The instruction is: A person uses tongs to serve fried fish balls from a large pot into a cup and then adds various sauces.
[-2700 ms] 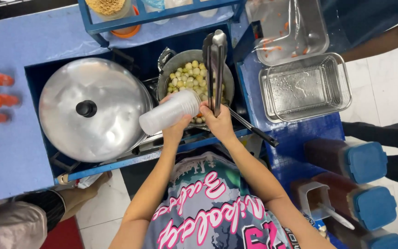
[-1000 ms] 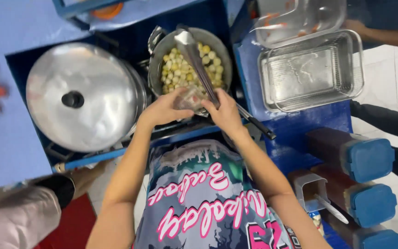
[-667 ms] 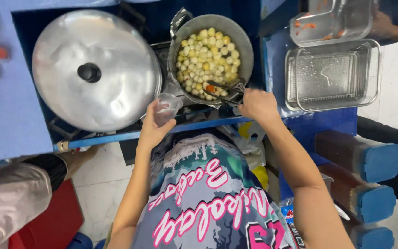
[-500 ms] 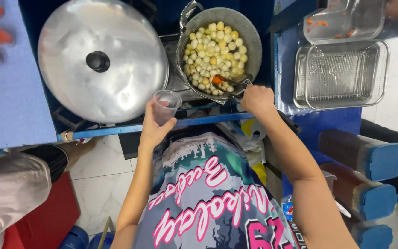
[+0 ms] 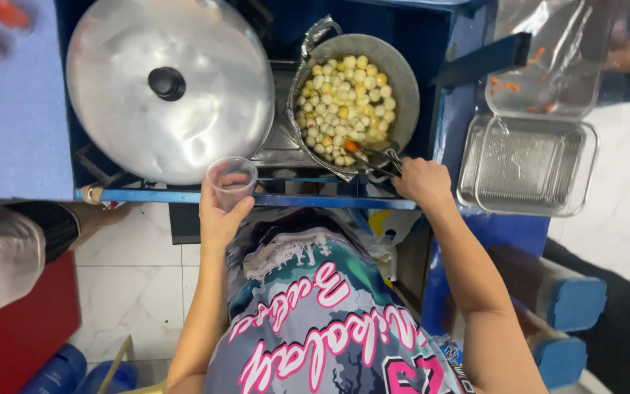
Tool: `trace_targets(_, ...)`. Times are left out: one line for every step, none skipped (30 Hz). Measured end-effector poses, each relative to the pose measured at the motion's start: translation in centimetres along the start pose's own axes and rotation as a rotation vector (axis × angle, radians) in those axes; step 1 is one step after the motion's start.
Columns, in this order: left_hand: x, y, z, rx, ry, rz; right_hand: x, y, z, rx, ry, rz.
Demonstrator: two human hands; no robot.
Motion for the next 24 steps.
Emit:
trace_targets(-0.4, 0.3, -0.4, -0.014, -0.001, -0.031, -0.3, 0.3, 0.1, 0.021, -0.022, 0.003)
trace_targets(-0.8, 0.9, -0.7, -0.028, -0.003, -0.060, -0.3, 0.6, 0.2, 0.042, -0.044, 0.009)
trace_targets(-0.6, 1.8, -1.0, -0.048, -0.005, -0.059, 0.3, 2.7, -1.0, 0.039, -0.026, 0.001)
trace_targets(-0.3, 3.0, -1.2, -0.093, 0.000, -0.105, 0.8, 5.2, -1.8, 0.033, -0.056, 0.055)
trace_targets(-0.1, 4.4, -1.5, -0.138, 0.002, -0.151, 1.5, 7.6, -2.7, 0.027, -0.086, 0.109)
trace_targets(1.0, 5.6, -1.6, -0.182, -0.015, -0.150, 3.5, 9.9, -2.9, 0.010, -0.045, 0.094)
trace_targets(2.2, 6.7, -1.6, -0.204, -0.013, -0.164, 5.4, 12.4, -3.3, -0.024, -0.040, 0.148)
trace_targets(3.4, 8.1, -1.5, -0.228, -0.014, -0.176, 7.5, 14.7, -3.7, -0.058, -0.029, 0.205)
trace_targets(3.5, 9.6, -1.7, -0.274, -0.035, -0.172, 10.9, 16.0, -2.9, -0.074, 0.017, 0.193)
trace_targets(3.8, 10.6, -1.6, -0.277, -0.037, -0.144, 14.4, 17.9, -2.5, -0.177, 0.110, 0.232)
trace_targets(4.2, 11.6, -1.3, -0.280, -0.039, -0.115, 17.9, 19.9, -2.3, -0.279, 0.205, 0.272)
trace_targets(2.9, 13.0, -1.3, -0.305, -0.051, -0.120, 22.0, 21.2, -1.6, -0.290, 0.229, 0.262)
trace_targets(1.9, 14.0, -1.3, -0.296, -0.035, -0.103, 26.5, 23.1, -1.2, -0.364, 0.329, 0.307)
trace_targets(0.9, 14.9, -1.0, -0.280, -0.019, -0.090, 30.8, 25.0, -1.0, -0.440, 0.424, 0.351)
trace_targets(0.2, 16.3, -0.9, -0.298, -0.032, -0.098, 34.4, 25.8, 0.5, -0.450, 0.442, 0.340)
trace_targets(-0.6, 17.6, -1.2, -0.304, -0.055, -0.098, 38.2, 26.6, 1.5, -0.486, 0.510, 0.357)
trace_targets(-1.3, 18.7, -1.3, -0.309, -0.079, -0.098, 42.0, 27.4, 2.5, -0.520, 0.577, 0.375)
trace_targets(-1.0, 20.1, -1.5, -0.320, -0.082, -0.104, 44.7, 27.8, 3.4, -0.521, 0.587, 0.367)
trace_targets(-0.6, 21.4, -1.7, -0.338, -0.090, -0.116, 47.5, 28.1, 4.4, -0.529, 0.591, 0.299)
trace_targets(-0.2, 22.5, -1.8, -0.355, -0.099, -0.131, 50.1, 28.5, 5.4, -0.537, 0.592, 0.229)
trace_targets(0.0, 23.7, -2.0, -0.363, -0.102, -0.139, 51.7, 28.4, 6.3, -0.539, 0.598, 0.219)
trace_targets(0.3, 25.0, -2.3, -0.389, -0.102, -0.156, 53.1, 28.5, 7.1, -0.608, 0.580, 0.142)
trace_targets(0.6, 26.1, -2.6, -0.416, -0.102, -0.174, 54.3, 28.7, 7.9, -0.677, 0.561, 0.065)
trace_targets(0.3, 27.1, -2.9, -0.420, -0.100, -0.179, 55.1, 29.2, 7.6, -0.675, 0.564, 0.059)
Point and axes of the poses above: each hand's wrist, its own z-axis towards the middle knuckle, its own y-axis out of the back of the hand, x = y × z, the point moved 9 cm from there along z, towards the middle knuckle, and after that the axes turned 5 degrees about -x, right-handed, at the moved point
